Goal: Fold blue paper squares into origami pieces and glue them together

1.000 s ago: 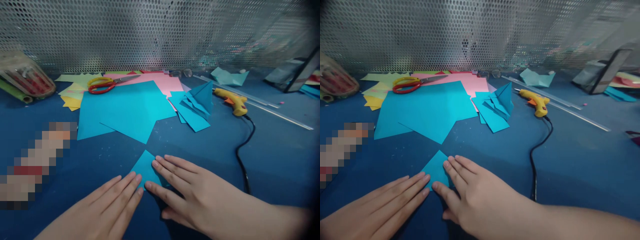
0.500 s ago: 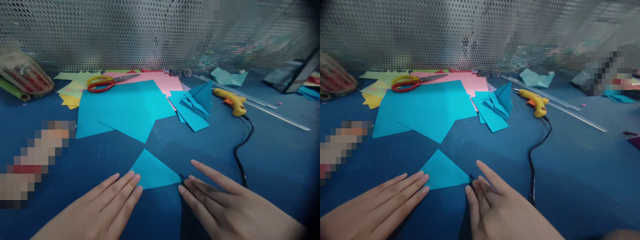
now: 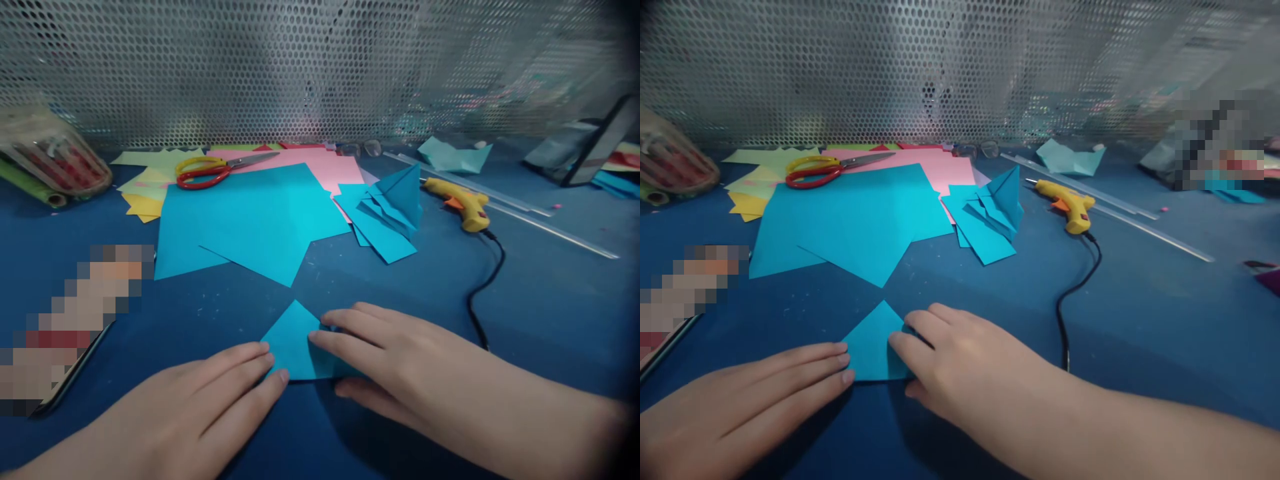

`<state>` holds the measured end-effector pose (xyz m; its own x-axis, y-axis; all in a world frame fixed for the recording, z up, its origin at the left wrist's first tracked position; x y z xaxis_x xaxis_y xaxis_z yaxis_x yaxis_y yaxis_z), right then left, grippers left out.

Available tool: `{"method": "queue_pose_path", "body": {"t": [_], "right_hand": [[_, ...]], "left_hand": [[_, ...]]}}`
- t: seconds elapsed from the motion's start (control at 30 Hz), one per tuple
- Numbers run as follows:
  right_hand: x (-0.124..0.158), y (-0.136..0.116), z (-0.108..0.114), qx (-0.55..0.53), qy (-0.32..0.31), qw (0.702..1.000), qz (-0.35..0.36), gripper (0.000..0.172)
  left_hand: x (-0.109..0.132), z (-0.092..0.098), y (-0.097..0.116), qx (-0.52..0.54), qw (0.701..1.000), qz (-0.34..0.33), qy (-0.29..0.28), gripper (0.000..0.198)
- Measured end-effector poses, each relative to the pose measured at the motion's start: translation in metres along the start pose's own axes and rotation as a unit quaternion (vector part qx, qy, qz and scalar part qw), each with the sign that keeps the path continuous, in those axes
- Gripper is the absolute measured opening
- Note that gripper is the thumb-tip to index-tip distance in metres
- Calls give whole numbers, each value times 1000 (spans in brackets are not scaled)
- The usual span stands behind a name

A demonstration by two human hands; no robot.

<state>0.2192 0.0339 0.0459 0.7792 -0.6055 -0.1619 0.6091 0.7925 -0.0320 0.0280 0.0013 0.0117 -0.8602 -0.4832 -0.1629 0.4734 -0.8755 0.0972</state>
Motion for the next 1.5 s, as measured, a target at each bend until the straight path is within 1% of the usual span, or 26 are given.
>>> {"method": "queue_pose_path", "body": {"t": [0.07,0.13,0.2,0.3,0.37,0.4,0.47,0.53,0.57,0.63,0.7,0.77,0.83,0.9,0.97,1.07,1.1,1.2,1.27,1.4,1.5], "right_hand": [[1,0,0,-15,-2,1000,-13,13],[2,-2,6,-33,17,999,-16,19],[3,-2,17,-70,56,996,-16,27],[4,5,30,-164,104,980,-50,33],[3,13,29,-225,107,965,-83,31],[2,17,25,-244,102,960,-94,29],[-2,22,13,-247,91,960,-92,21],[-5,26,0,-210,84,971,-82,18],[-5,27,-6,-180,89,977,-69,17],[-6,24,-16,-147,79,986,-26,18],[-6,19,-21,-163,62,984,23,21],[-6,14,-21,-180,58,980,58,25],[-6,9,-18,-157,77,981,84,26],[-7,6,-16,-114,102,983,103,29],[-8,4,-15,-92,123,982,114,31],[-8,4,-16,-101,136,979,112,31],[-9,5,-17,-108,137,979,105,30],[-10,9,-18,-133,135,980,69,31],[-12,12,-19,-153,132,979,43,30],[-14,13,-22,-178,126,976,6,26],[-13,14,-25,-195,110,974,-24,25]], "left_hand": [[-1,6,-1,9,1000,2,6,62],[1,14,-4,23,999,20,14,65],[4,25,-9,48,996,61,40,63],[3,38,-21,95,980,150,86,48],[-2,43,-27,103,972,181,112,38],[-6,42,-29,101,970,188,114,36],[-14,36,-32,92,975,178,96,35],[-21,26,-30,67,986,142,61,34],[-23,23,-29,48,990,120,52,33],[-26,19,-24,12,996,66,56,30],[-26,21,-18,-14,997,18,76,31],[-26,22,-14,-34,996,-16,85,37],[-25,23,-8,-53,993,-41,92,39],[-24,22,-4,-62,991,-40,116,39],[-22,19,-2,-58,988,-8,142,43],[-25,10,-1,-56,990,30,123,49],[-27,8,1,-56,992,27,113,48],[-37,13,1,-27,994,22,104,43],[-44,17,0,-8,996,19,84,43],[-51,18,-2,-31,998,19,48,51],[-50,15,-2,-47,997,27,46,55]]}}
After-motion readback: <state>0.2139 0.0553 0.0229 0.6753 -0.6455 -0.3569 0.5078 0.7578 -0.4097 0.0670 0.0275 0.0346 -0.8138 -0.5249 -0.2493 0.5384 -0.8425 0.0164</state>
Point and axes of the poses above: each hand's wrist, its own x-axis away from the middle knuckle, its own z-axis out of the back of the hand, y = z × x, the point moved 6 cm from there along -x, towards the middle knuckle, and after that the axes turned 5 degrees about x, right-handed, at the moved point
